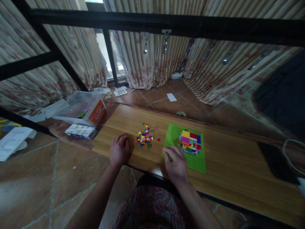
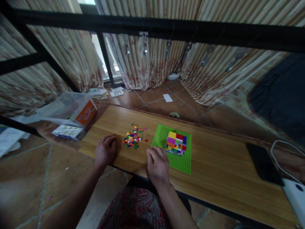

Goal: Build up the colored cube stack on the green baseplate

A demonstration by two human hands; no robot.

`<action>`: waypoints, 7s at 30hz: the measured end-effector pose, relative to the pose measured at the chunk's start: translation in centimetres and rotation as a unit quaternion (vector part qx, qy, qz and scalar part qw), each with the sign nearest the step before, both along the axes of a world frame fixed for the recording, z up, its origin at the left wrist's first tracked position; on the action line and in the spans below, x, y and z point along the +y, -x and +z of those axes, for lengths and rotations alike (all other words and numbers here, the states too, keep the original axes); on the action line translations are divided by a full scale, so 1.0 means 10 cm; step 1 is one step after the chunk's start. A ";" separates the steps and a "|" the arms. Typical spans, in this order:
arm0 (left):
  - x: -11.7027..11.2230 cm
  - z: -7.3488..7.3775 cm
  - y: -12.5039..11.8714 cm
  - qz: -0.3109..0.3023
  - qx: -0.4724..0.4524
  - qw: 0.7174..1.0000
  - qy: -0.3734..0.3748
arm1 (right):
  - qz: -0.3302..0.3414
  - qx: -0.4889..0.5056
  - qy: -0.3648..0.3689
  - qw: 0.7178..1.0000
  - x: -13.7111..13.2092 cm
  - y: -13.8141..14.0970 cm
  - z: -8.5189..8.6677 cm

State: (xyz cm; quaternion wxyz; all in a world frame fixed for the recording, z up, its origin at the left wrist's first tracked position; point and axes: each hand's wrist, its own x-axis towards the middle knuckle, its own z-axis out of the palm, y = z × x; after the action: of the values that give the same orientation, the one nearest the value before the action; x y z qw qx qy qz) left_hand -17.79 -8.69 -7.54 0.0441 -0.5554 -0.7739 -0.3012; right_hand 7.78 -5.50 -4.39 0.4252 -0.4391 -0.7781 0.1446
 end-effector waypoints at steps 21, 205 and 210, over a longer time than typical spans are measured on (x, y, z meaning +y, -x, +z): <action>-0.02 0.00 -0.01 -0.004 -0.016 1.000 -0.001 | 0.079 -0.096 0.031 0.992 0.44 0.60 -0.26; -0.01 -0.01 0.01 -0.007 -0.011 1.000 -0.006 | 0.038 -0.080 0.063 0.994 0.01 0.29 -0.08; -0.02 0.01 -0.01 -0.005 -0.014 1.000 -0.002 | 0.014 -0.125 0.088 0.988 0.09 0.53 -0.18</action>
State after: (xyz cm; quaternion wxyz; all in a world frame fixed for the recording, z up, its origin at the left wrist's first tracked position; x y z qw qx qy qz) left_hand -17.74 -8.86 -7.45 0.0326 -0.5549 -0.7710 -0.3107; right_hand 2.53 -4.64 -6.16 0.2827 -0.4786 -0.8153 0.1621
